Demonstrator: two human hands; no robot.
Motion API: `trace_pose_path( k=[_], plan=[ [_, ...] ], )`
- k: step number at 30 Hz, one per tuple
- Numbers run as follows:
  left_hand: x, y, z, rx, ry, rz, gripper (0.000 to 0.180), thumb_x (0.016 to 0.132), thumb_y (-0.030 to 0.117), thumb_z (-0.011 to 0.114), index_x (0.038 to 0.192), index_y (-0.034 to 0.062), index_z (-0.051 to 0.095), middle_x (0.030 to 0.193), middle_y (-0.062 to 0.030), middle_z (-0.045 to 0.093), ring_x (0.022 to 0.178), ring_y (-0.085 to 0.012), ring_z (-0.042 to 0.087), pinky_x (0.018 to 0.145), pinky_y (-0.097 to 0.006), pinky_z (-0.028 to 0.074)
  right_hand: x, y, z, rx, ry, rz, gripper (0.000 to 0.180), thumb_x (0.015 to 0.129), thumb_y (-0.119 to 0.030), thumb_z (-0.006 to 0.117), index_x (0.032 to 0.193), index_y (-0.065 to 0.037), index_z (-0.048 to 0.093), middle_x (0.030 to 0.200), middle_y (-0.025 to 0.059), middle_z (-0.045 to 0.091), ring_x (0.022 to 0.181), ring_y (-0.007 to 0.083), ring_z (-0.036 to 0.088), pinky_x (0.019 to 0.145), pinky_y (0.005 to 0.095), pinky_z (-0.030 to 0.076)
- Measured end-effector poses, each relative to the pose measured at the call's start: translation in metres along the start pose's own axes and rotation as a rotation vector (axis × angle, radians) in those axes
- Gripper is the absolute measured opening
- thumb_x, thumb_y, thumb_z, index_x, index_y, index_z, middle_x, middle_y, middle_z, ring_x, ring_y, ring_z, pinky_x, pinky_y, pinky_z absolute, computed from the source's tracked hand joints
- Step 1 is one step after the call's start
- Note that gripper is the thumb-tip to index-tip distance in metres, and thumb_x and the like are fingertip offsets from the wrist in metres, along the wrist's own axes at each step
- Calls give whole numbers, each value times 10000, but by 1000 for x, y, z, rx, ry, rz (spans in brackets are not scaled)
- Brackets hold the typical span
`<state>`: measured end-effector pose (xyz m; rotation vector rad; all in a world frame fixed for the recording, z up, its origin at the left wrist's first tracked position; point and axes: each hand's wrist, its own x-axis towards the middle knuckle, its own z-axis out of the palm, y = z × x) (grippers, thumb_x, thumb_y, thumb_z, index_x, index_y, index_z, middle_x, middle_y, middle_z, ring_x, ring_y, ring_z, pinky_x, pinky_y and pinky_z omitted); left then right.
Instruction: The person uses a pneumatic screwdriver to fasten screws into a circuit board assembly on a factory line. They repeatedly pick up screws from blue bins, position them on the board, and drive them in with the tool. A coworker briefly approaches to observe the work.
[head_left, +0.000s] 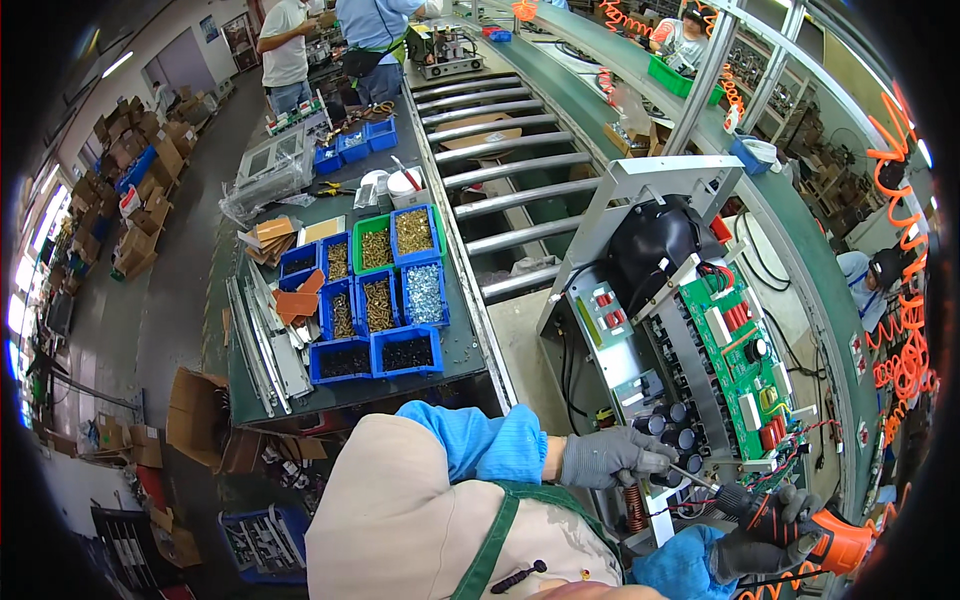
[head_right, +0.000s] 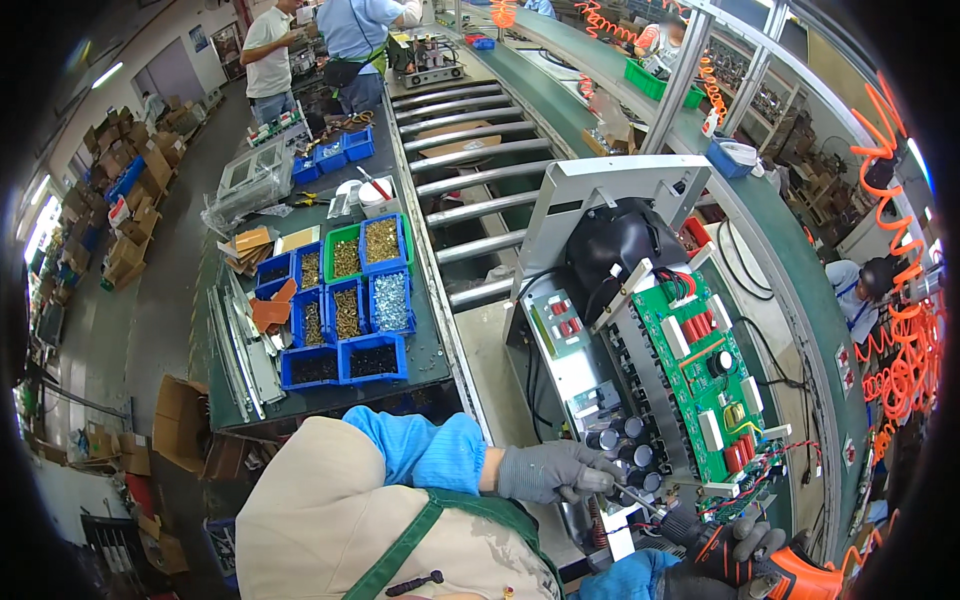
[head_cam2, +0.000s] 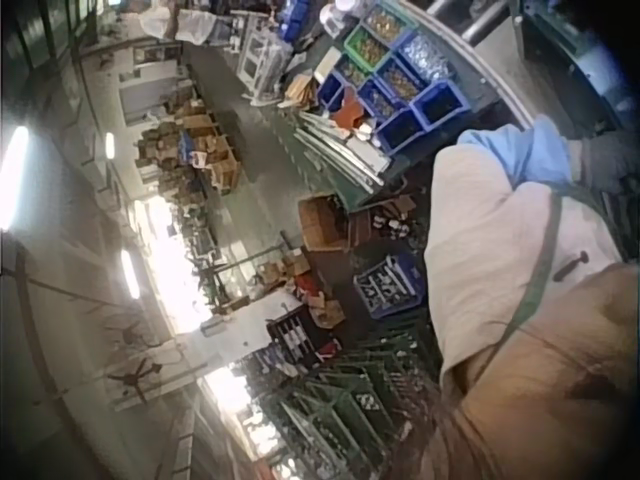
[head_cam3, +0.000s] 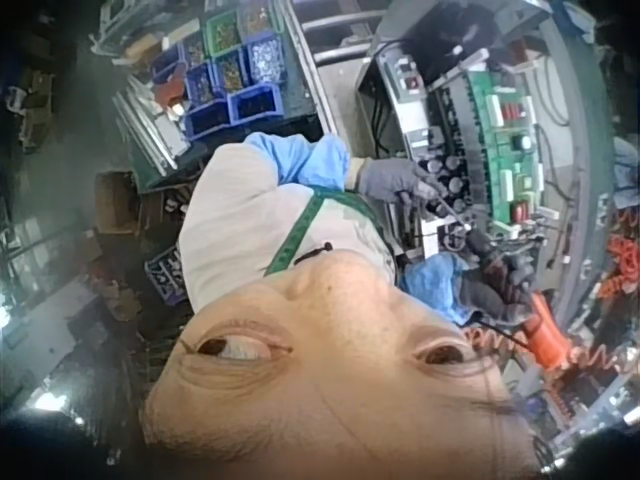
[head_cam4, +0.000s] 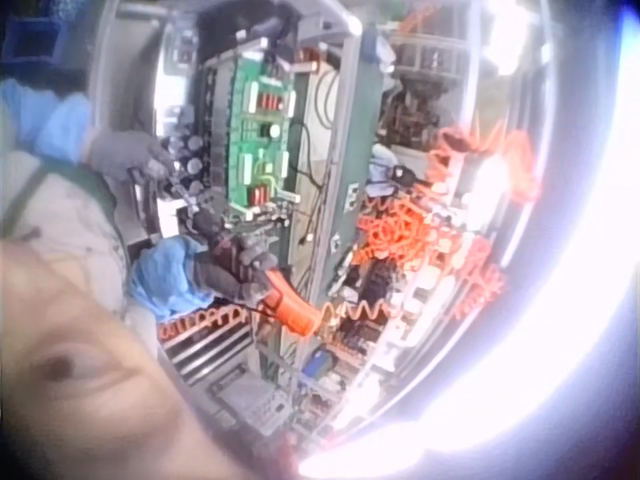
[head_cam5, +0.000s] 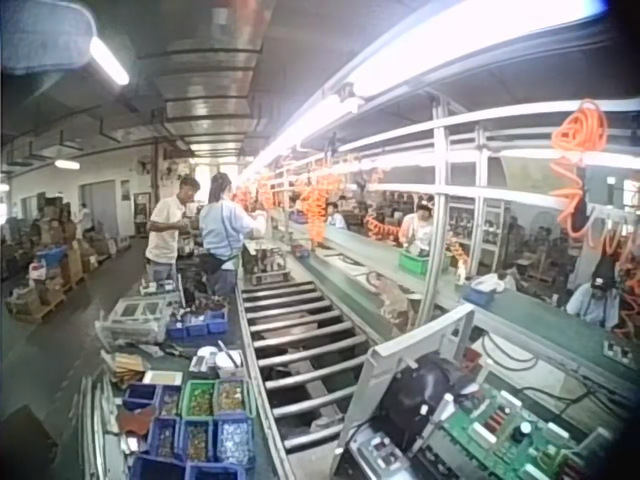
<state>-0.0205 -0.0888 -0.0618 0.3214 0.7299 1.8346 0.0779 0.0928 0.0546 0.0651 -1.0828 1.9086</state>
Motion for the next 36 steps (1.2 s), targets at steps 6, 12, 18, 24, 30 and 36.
trace_pose_path(
  k=[6,12,18,24,30,36],
  plan=[
    [1,-5,-3,68,28,5,326,879,227,578,1138,28,566,857,-5,590,561,-10,370,468,-164,283,-2,1,1,-39,22,-14,327,794,-279,617,866,-59,386,677,31,350,720,160,446,785,299,373],
    [5,-6,-3,198,29,-20,301,874,230,573,1093,26,603,843,-12,605,572,-13,405,472,-166,300,-2,-6,-5,-178,126,-77,359,803,-340,558,915,-26,426,737,58,433,721,177,482,747,313,403],
    [-5,18,3,405,33,79,345,862,212,546,1128,-4,581,916,-22,611,738,-52,484,646,-188,374,4,11,-1,20,100,-120,452,768,-307,581,1053,23,466,696,40,426,615,132,413,614,290,392],
    [-2,22,14,312,108,-13,373,832,192,580,1126,-38,569,885,-23,593,729,-56,474,649,-195,372,3,4,11,50,-43,-183,630,789,-261,618,1298,-34,325,720,21,423,561,114,430,629,327,433],
    [4,12,10,290,108,-13,380,837,197,594,1123,-50,558,923,-51,603,753,-78,501,671,-211,401,1,2,4,58,-82,-208,652,806,-297,601,1311,-24,290,716,19,429,554,115,460,613,348,449],
    [3,3,-2,367,91,-71,359,861,232,576,1105,-31,575,920,-54,602,763,-79,503,678,-207,400,2,0,2,96,-119,-205,684,814,-319,589,1330,-16,259,711,18,427,543,116,470,597,357,458]
  ],
)
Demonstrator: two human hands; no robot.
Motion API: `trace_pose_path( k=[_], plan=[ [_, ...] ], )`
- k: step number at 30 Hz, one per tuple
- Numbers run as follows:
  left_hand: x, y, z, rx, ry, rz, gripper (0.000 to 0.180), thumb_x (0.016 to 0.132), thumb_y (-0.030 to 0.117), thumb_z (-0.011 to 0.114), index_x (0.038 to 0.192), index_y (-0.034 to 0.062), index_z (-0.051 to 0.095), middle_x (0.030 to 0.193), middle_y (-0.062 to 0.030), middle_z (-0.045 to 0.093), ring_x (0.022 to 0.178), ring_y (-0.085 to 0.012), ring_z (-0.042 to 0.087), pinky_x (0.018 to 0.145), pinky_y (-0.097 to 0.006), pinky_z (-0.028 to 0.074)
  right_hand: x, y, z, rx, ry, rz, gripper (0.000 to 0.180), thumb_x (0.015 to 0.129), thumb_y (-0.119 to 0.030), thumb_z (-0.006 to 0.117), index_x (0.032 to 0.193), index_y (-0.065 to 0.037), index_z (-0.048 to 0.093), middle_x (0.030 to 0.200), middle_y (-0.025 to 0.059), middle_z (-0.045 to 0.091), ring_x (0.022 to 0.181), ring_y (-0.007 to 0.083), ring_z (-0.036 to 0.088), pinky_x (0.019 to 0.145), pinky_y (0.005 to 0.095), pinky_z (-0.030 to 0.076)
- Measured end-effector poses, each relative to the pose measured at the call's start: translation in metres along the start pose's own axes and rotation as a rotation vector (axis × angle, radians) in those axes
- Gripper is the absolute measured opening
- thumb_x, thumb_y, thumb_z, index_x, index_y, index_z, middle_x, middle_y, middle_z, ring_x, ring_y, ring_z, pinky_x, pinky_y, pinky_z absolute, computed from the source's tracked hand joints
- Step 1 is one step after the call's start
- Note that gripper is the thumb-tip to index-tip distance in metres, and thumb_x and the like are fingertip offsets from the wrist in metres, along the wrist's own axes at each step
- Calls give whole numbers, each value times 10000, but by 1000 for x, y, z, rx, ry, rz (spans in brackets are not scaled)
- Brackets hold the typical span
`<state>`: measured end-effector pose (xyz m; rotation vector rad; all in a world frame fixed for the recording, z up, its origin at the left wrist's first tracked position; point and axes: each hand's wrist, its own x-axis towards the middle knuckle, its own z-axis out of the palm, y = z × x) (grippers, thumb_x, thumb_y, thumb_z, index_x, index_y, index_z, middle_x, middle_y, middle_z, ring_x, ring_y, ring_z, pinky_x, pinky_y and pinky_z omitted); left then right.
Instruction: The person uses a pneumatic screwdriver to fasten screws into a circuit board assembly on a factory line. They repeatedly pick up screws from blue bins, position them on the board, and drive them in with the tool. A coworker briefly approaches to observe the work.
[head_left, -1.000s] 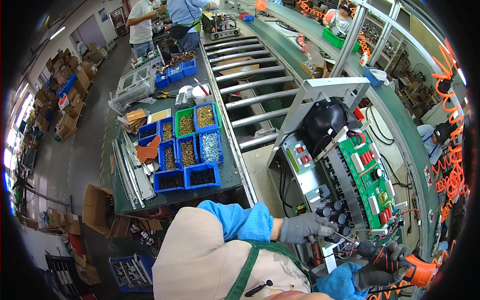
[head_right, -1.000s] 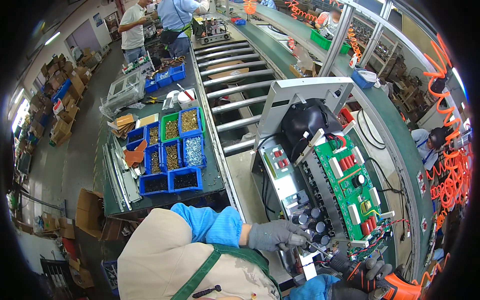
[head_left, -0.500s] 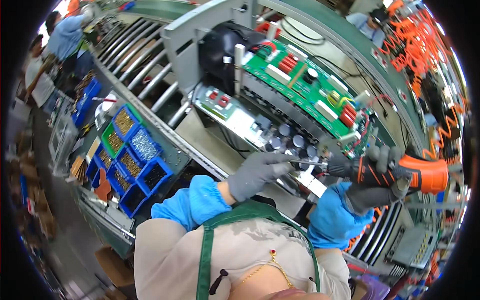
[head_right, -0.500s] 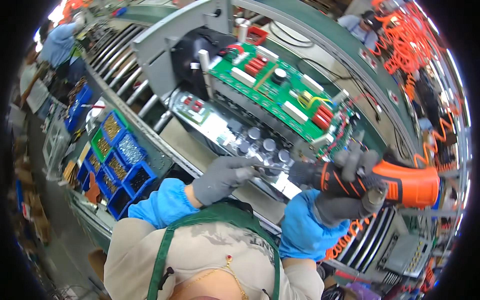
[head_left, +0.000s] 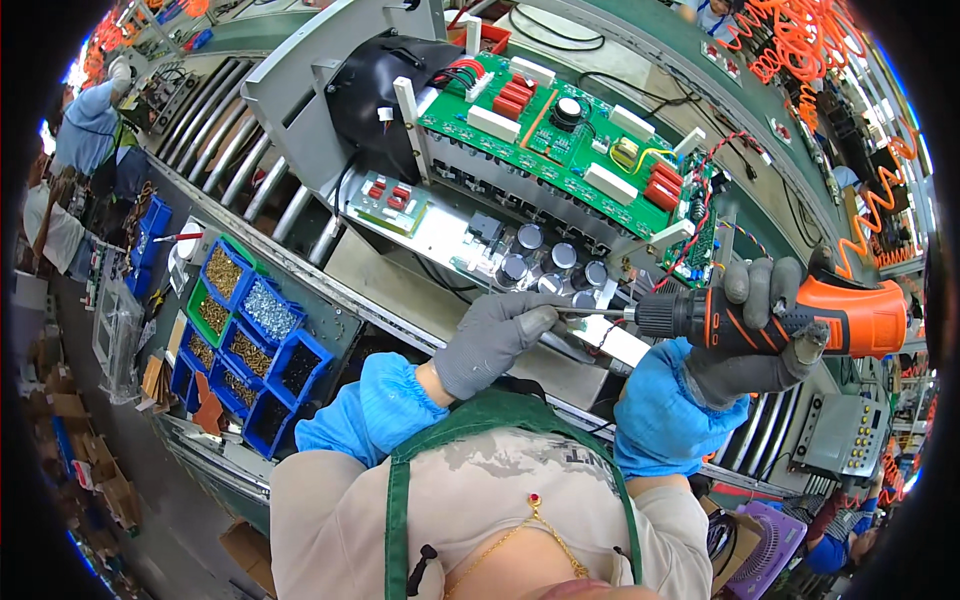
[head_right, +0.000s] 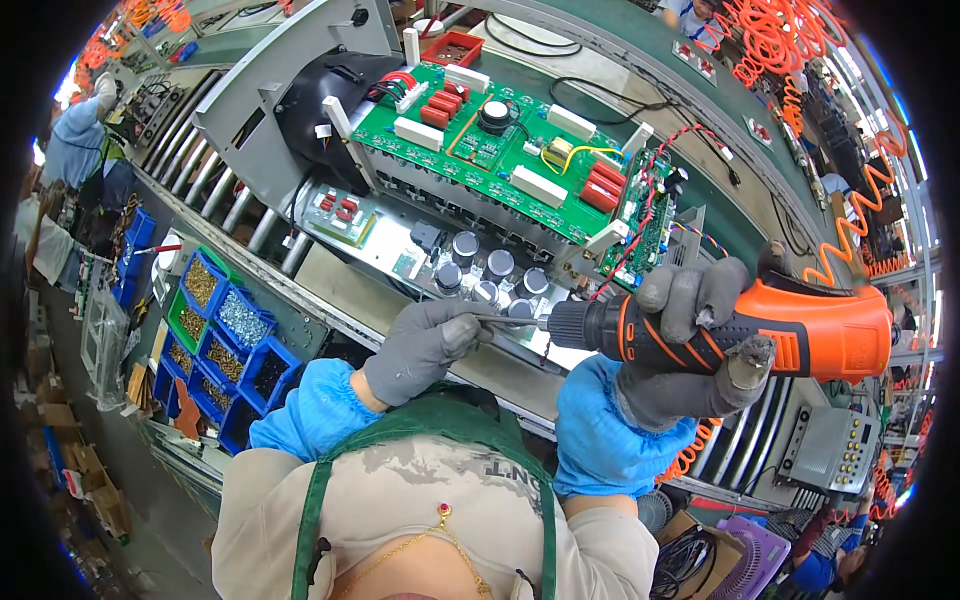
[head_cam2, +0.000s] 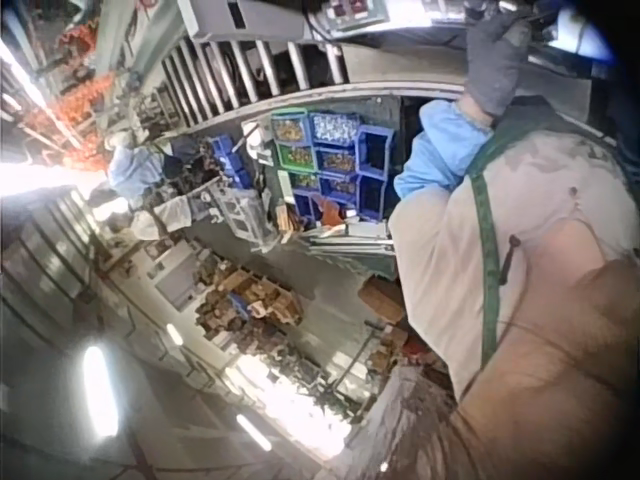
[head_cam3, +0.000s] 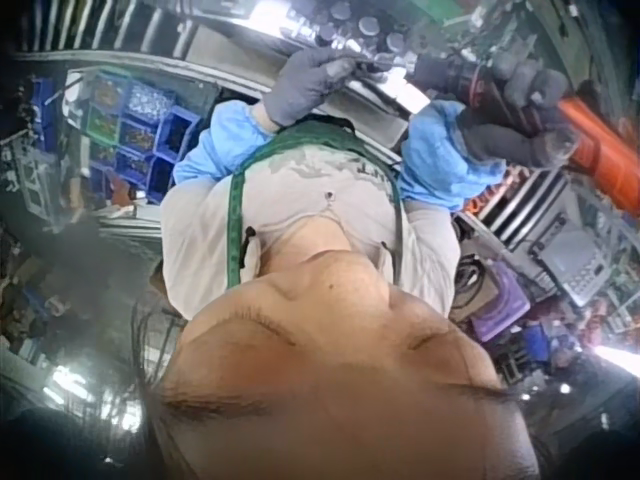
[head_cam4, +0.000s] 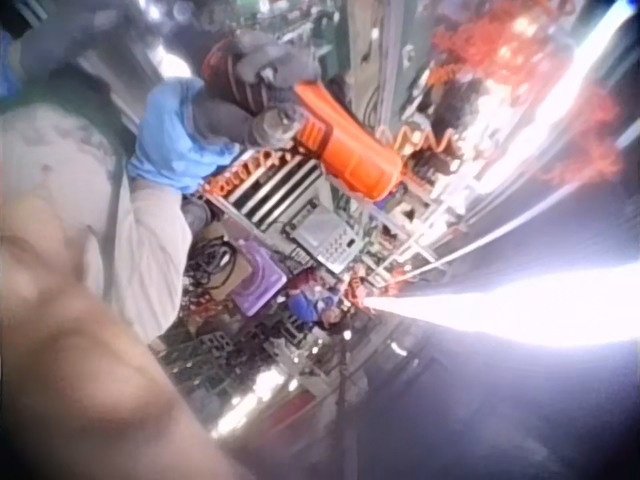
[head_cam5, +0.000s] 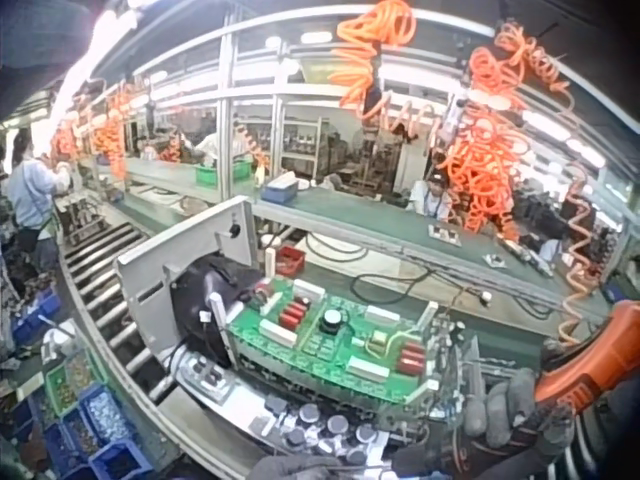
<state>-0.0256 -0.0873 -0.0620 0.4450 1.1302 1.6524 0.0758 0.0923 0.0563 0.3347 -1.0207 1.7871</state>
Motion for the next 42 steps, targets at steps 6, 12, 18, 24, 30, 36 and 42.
trace_pose_path(
  k=[6,12,18,24,30,36,42],
  plan=[
    [0,17,6,246,-35,64,364,856,199,551,1149,-16,560,868,-18,574,751,-69,474,685,-220,389,0,-1,0,-68,35,47,571,800,-329,597,1207,13,390,700,21,441,546,121,480,601,358,482],
    [-6,22,4,344,-49,18,485,817,184,580,1251,-10,480,759,34,477,692,-49,417,625,-203,346,1,2,-4,-183,66,104,353,772,-353,611,820,-26,486,639,27,436,544,135,486,610,340,479],
    [-15,26,-19,503,197,111,557,758,159,652,1251,-22,466,635,68,375,569,-30,351,504,-202,304,6,-9,-9,-142,110,53,341,768,-352,605,811,-42,471,616,43,445,547,153,482,601,334,456],
    [9,25,-18,989,425,202,562,697,239,754,1143,-11,520,599,-21,513,526,-73,469,493,-240,401,-4,-24,-29,-401,4,46,332,759,-275,581,915,-29,422,696,64,469,582,157,472,642,328,411],
    [29,3,-28,866,404,325,481,741,270,720,1105,25,522,706,-79,632,631,-145,616,592,-272,486,-9,-1,-23,-560,65,-119,610,720,-37,628,1251,19,333,761,98,581,636,205,588,668,426,523],
    [26,23,-15,1066,368,128,425,790,173,652,1151,5,506,816,-96,630,705,-114,592,615,-270,466,-17,5,-24,-644,124,-4,580,717,-29,640,1216,39,351,763,102,586,643,202,591,619,328,525],
    [29,10,-25,1078,373,227,404,776,150,663,1127,13,514,815,-119,635,713,-165,625,625,-293,484,-17,14,-16,-648,-18,-85,643,751,-110,685,1265,13,318,751,102,574,628,206,586,642,405,532]
  ],
)
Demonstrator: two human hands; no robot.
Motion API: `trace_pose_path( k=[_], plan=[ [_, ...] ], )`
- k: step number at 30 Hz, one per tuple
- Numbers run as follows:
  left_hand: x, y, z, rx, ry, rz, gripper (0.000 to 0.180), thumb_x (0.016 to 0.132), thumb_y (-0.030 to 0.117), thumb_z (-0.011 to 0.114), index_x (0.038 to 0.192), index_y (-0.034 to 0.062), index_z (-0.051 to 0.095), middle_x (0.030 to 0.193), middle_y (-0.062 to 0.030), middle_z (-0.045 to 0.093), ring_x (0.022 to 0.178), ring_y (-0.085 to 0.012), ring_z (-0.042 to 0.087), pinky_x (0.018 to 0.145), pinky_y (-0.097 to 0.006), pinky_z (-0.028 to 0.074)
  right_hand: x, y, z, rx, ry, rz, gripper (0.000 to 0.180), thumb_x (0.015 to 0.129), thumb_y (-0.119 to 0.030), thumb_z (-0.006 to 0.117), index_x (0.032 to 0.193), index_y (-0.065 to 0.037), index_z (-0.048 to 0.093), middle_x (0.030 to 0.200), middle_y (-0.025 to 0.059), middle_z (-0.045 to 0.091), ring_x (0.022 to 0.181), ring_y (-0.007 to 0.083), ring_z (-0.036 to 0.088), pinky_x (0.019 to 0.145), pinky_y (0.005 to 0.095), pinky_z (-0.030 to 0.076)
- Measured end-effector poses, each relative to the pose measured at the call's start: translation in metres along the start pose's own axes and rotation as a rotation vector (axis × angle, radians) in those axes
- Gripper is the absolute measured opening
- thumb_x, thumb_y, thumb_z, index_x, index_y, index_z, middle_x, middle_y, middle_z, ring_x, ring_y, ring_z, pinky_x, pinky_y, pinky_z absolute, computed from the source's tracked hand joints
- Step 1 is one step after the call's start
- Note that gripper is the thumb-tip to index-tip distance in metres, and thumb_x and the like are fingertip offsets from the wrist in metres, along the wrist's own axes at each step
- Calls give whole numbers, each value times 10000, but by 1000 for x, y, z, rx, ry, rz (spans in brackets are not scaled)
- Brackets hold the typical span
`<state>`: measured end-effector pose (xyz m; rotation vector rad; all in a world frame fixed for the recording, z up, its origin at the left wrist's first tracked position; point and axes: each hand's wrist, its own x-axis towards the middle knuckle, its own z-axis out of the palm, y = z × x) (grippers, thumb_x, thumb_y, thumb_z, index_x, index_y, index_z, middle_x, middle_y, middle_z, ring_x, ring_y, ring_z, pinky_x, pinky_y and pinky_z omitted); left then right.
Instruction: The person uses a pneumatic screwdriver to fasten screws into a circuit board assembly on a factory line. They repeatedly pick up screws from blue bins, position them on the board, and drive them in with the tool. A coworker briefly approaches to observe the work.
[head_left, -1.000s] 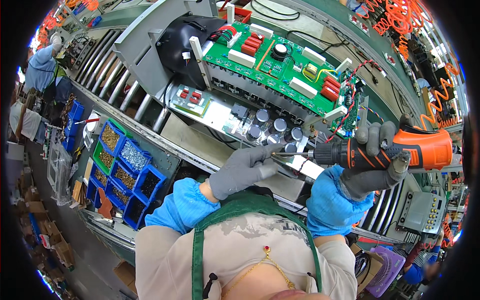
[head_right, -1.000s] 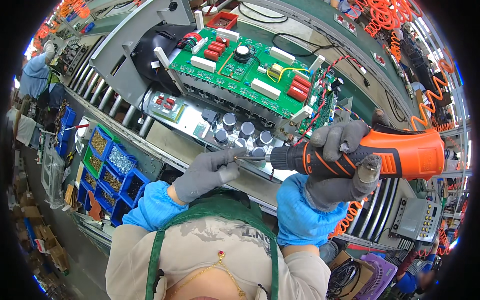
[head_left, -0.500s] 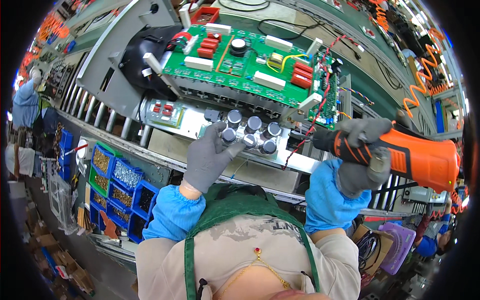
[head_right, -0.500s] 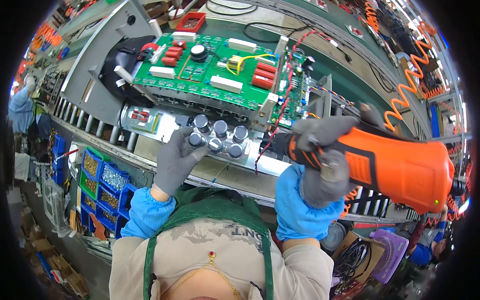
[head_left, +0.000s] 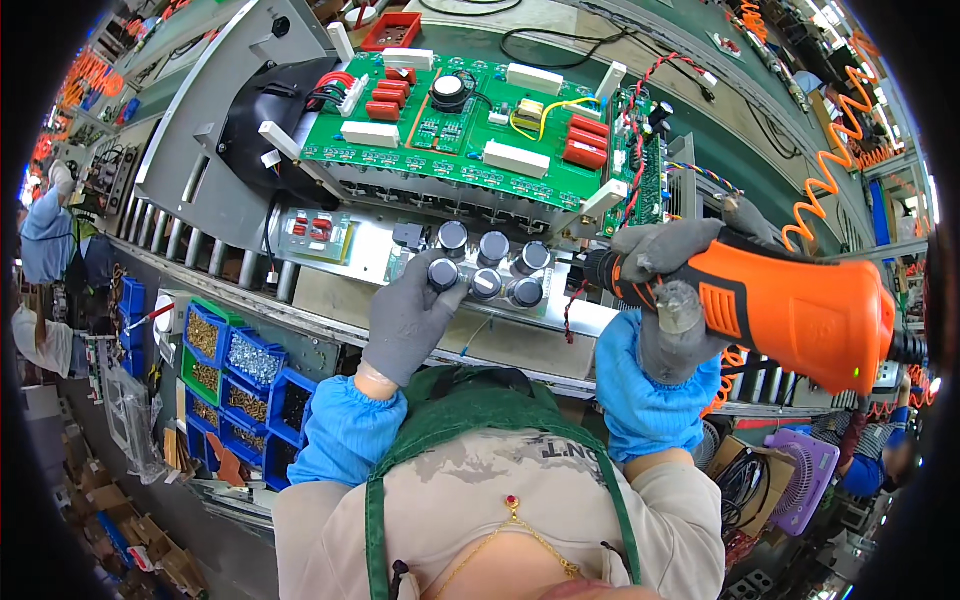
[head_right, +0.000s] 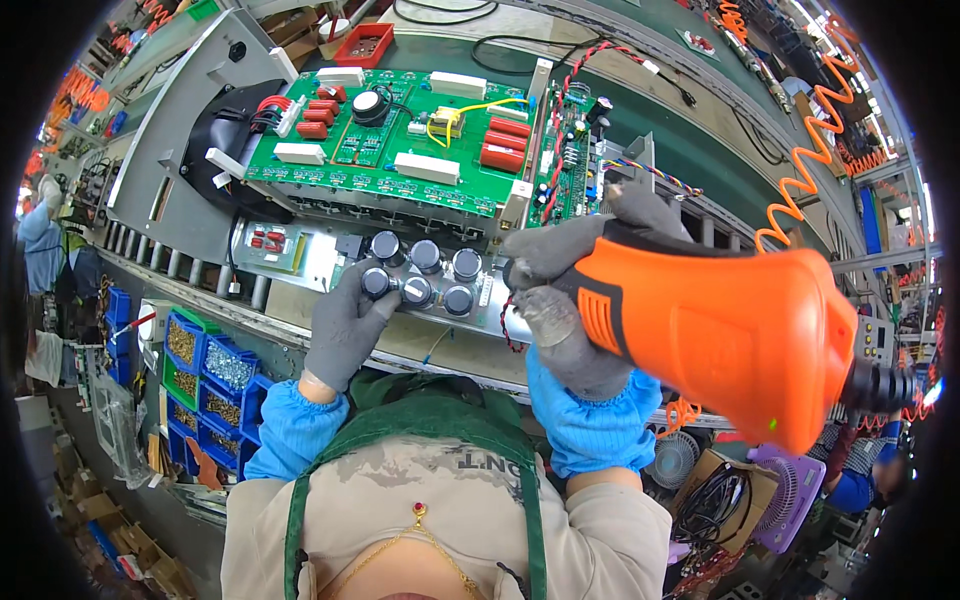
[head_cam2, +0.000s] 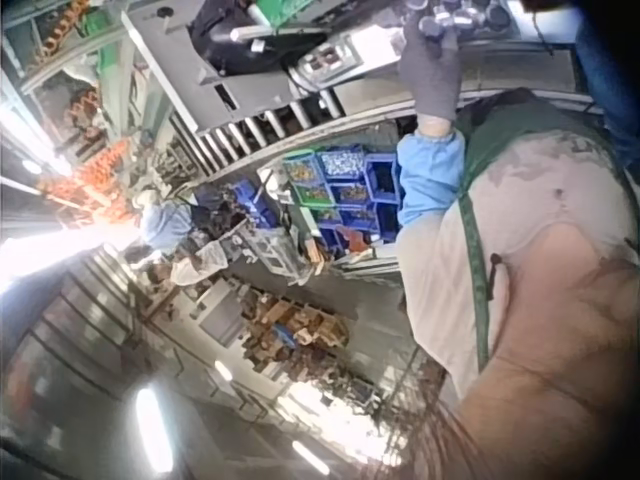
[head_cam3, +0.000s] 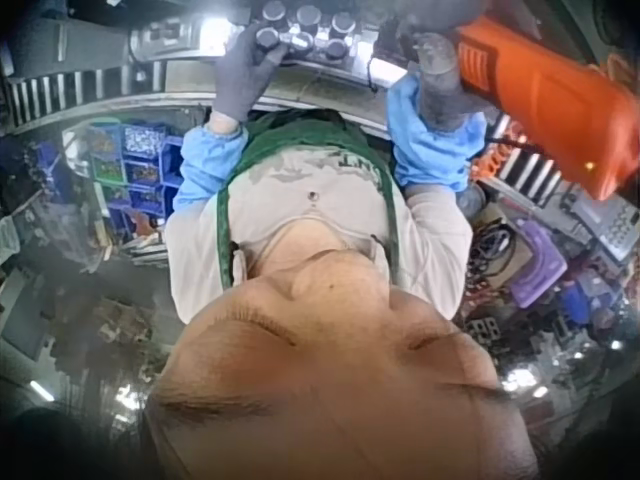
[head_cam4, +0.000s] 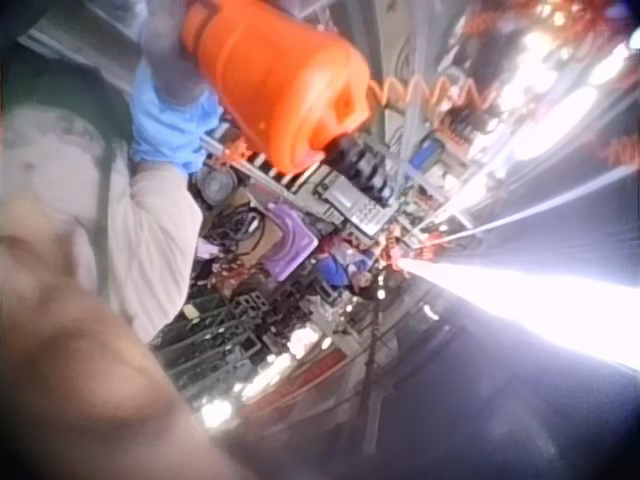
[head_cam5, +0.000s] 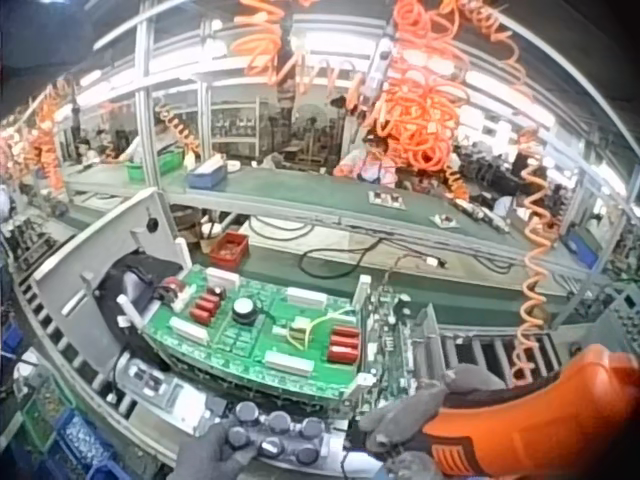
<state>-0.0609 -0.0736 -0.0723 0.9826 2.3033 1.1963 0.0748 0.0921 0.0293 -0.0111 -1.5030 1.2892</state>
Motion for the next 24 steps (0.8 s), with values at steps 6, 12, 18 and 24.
trace_pose_path(
  k=[6,12,18,24],
  plan=[
    [1,-10,7,89,91,127,364,777,258,667,1059,76,525,617,-79,597,566,-255,606,494,-355,450,-6,4,1,-240,-73,-32,648,742,-153,706,1247,12,335,766,105,586,666,211,600,685,388,529],
    [0,-9,5,60,69,103,348,780,263,663,1052,96,525,615,-83,597,569,-268,603,495,-368,447,-10,9,5,-260,-67,17,653,695,-127,729,1202,17,344,827,76,620,760,186,613,796,336,469],
    [0,-11,5,62,70,121,362,781,270,660,1063,93,517,628,-88,603,596,-287,604,507,-381,451,-12,10,13,-267,-39,91,633,687,-48,711,1205,-4,350,820,75,614,735,173,591,773,328,465],
    [0,-13,6,70,50,108,378,782,283,652,1075,92,510,638,-101,599,622,-306,595,530,-401,451,-6,15,19,-257,-29,30,530,695,42,666,1158,22,408,785,87,605,694,168,586,679,316,490]
  ],
)
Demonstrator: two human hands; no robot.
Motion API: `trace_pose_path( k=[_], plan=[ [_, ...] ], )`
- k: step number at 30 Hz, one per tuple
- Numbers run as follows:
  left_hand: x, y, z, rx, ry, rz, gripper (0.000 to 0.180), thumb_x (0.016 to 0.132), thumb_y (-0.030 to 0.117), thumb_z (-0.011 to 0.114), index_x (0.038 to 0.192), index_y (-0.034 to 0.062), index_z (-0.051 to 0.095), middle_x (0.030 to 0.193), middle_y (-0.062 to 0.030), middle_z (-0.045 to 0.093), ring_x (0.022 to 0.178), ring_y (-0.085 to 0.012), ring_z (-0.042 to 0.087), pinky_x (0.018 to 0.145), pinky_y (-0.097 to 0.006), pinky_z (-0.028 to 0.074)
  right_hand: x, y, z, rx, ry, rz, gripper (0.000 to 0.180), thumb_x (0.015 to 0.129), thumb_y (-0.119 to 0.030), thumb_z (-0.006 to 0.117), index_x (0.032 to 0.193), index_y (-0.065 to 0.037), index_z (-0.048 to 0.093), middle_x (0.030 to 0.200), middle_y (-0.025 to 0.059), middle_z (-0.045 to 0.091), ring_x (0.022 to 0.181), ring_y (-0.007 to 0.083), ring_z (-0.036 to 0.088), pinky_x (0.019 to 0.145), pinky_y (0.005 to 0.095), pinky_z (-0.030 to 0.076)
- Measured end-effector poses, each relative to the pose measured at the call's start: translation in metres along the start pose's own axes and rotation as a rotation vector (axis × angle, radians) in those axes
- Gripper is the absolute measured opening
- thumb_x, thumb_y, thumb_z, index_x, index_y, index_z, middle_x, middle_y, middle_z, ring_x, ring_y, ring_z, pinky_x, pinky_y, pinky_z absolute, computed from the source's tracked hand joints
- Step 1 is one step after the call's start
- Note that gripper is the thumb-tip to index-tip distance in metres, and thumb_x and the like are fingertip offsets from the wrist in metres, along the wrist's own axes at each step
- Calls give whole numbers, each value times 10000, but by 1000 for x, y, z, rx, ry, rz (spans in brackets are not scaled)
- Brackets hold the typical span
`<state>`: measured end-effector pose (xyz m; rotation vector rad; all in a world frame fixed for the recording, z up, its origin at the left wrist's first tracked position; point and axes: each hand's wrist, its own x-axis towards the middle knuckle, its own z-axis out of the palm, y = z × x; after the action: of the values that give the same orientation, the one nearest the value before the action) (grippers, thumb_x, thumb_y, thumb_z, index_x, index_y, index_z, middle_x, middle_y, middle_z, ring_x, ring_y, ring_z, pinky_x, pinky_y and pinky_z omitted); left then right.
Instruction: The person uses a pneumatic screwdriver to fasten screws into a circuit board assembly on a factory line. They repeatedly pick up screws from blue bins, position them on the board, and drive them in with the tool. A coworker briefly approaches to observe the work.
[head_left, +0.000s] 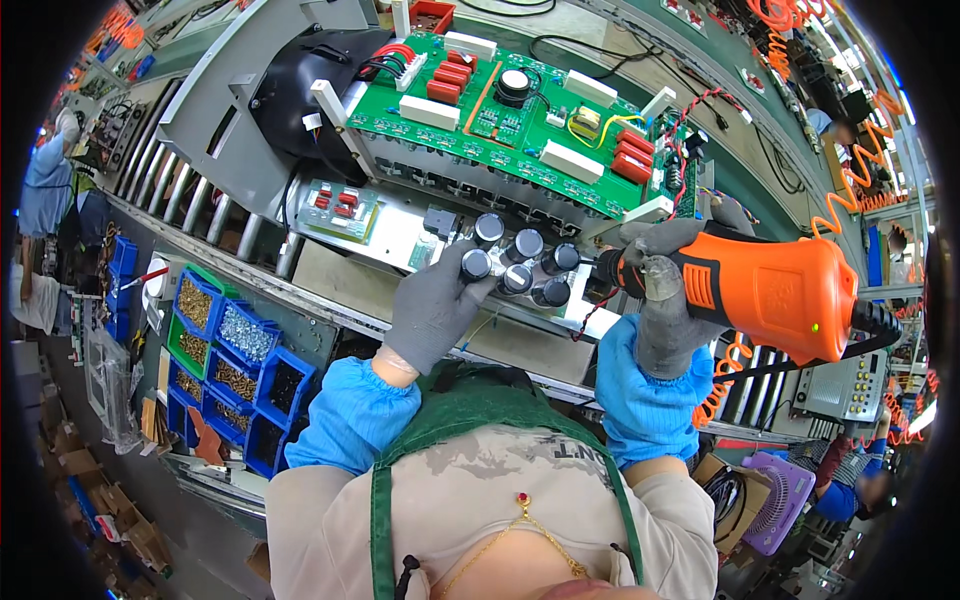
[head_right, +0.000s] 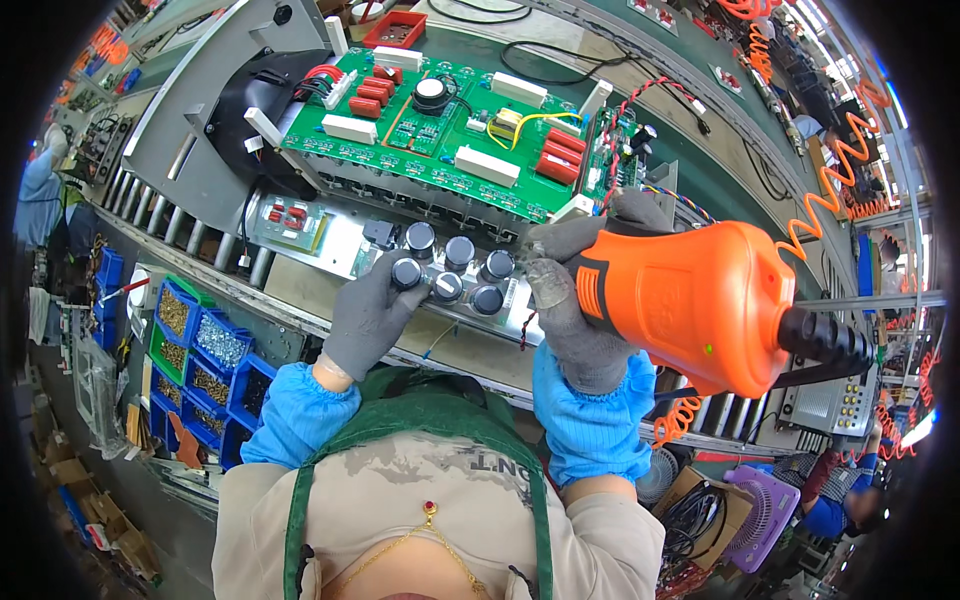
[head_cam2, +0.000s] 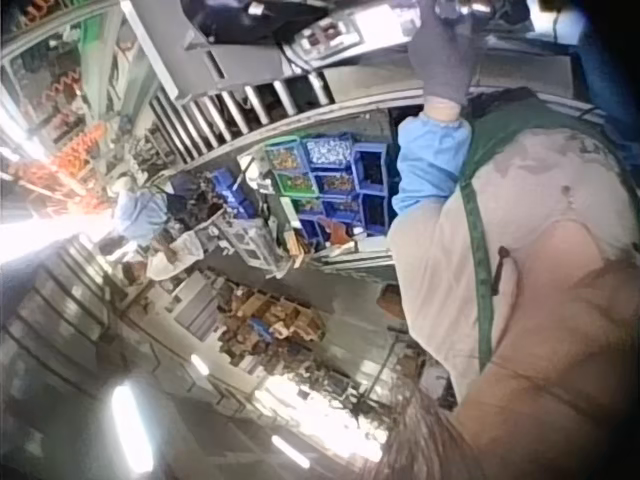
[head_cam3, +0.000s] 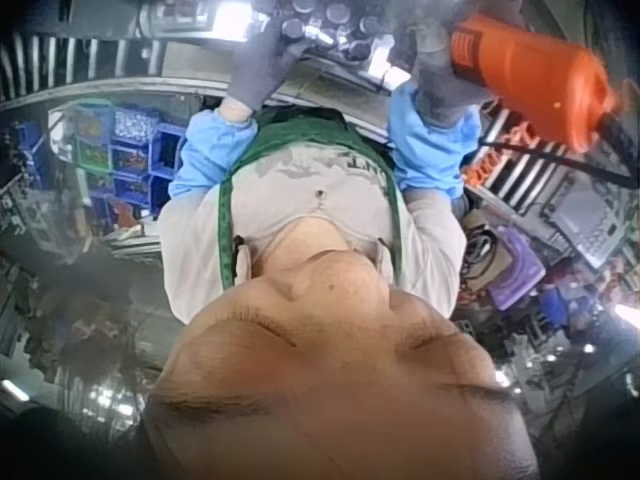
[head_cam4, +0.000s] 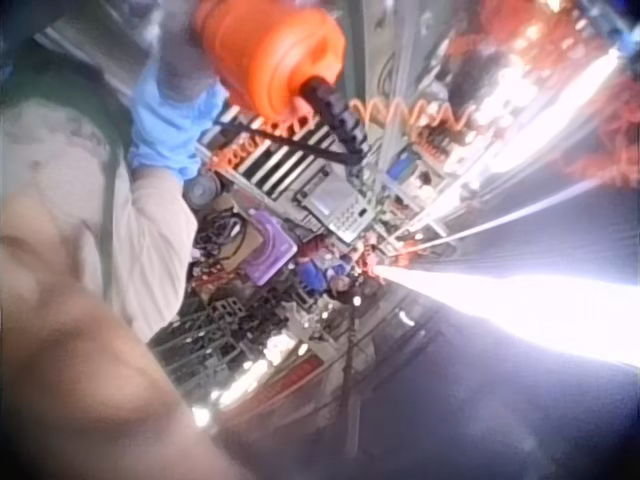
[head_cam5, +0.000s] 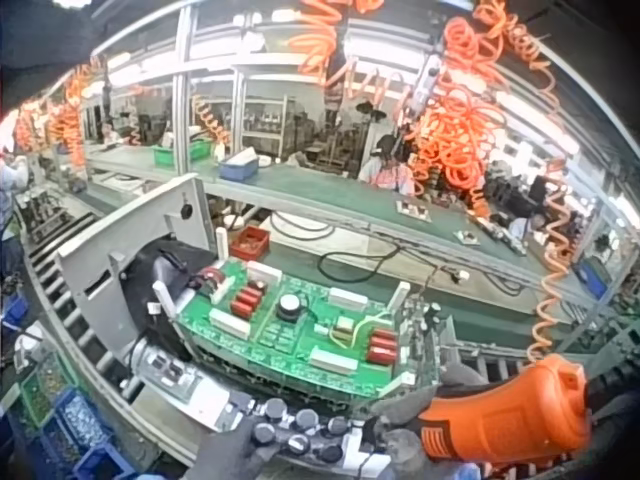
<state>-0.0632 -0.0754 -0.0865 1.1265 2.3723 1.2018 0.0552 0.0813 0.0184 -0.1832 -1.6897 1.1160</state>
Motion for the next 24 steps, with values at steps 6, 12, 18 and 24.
trace_pose_path(
  k=[6,12,18,24],
  plan=[
    [0,-1,-1,10,-17,-6,387,785,289,644,1087,95,498,666,-108,598,633,-316,590,531,-406,448,7,-5,12,35,111,117,583,696,94,643,1201,39,356,775,94,601,658,162,585,569,271,498],
    [-1,-1,-1,7,-30,-2,376,792,293,637,1079,95,497,677,-116,596,656,-330,588,540,-413,449,11,3,13,-167,-148,64,597,681,81,652,1199,61,357,731,88,617,646,162,601,656,286,505],
    [1,0,-1,13,-32,-4,386,799,304,631,1086,86,492,679,-130,595,630,-335,586,530,-413,451,10,-6,31,-186,112,52,505,662,109,659,1119,72,446,709,84,624,596,137,582,632,269,489],
    [1,2,-6,34,-60,-44,363,801,267,630,1092,87,511,697,-133,616,654,-309,624,556,-384,472,5,6,7,-169,323,-71,269,653,88,665,905,28,595,678,67,616,553,125,554,548,272,472]
  ],
)
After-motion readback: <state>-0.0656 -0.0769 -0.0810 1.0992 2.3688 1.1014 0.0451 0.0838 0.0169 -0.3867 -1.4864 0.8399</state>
